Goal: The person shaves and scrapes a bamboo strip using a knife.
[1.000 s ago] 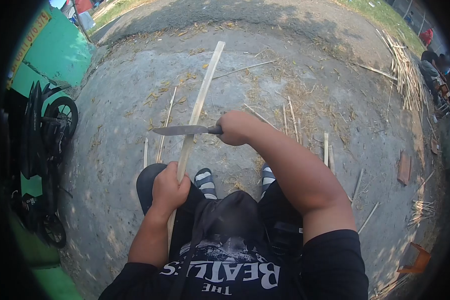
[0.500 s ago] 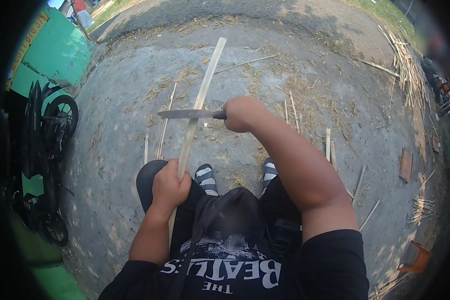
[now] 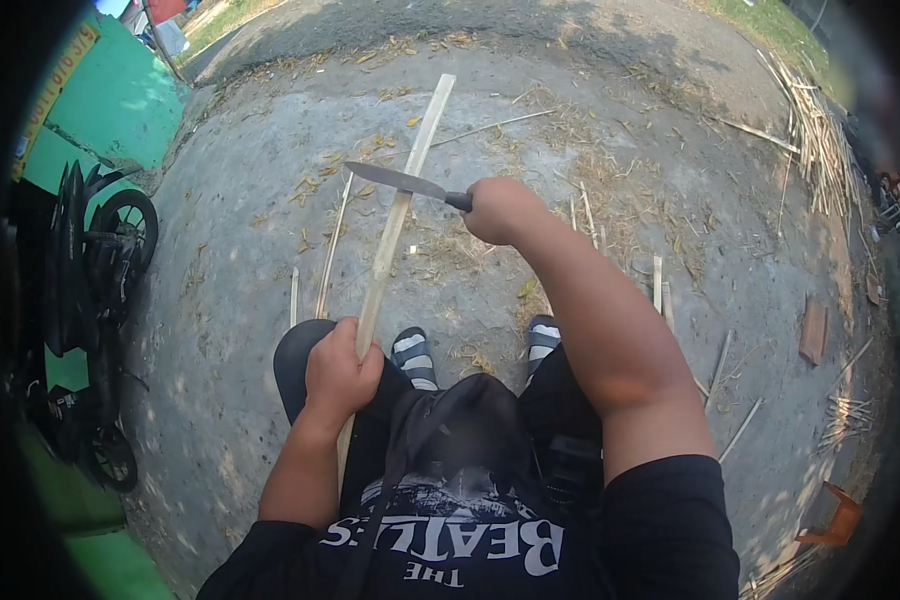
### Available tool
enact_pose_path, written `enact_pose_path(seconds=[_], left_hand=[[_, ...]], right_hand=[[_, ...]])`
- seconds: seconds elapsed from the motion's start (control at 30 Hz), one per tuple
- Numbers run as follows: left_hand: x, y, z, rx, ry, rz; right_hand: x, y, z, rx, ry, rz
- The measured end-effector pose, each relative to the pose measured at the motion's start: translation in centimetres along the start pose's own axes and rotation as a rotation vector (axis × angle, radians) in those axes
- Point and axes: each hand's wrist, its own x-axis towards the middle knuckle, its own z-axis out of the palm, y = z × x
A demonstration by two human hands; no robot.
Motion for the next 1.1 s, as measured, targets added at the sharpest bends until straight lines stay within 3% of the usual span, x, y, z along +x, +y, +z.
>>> enact_pose_path(seconds=[0.13, 0.27, 0.3, 0.7, 0.9, 1.1], left_hand=[[0.1, 0.1, -0.1, 0.015, -0.028, -0.016], [0.4, -0.1, 0.3, -0.021, 0.003, -0.013], [0.4, 0.1, 0.1, -0.028, 0.005, -0.018], [0.6, -0.1, -0.6, -0.234, 0.037, -0.055], [0.6, -0.2, -0.5, -0.263, 0.056, -0.05], [0.7, -0.3, -0.6, -0.238, 0.04, -0.076]], right_hand=[[-0.3, 1.4, 0.5, 0.0, -0.064, -0.126], [-2.3, -2.1, 1.9, -0.073, -0.189, -0.294], [-2.1, -1.9, 2.7, -0.012, -0.175, -0.386], [-4.5, -2.0, 0.4, 0.202, -0.036, -0.63], [-4.6, -1.3, 0.2, 0.148, -0.119, -0.549], [-3.3, -1.5, 1.5, 0.179, 0.011, -0.519]])
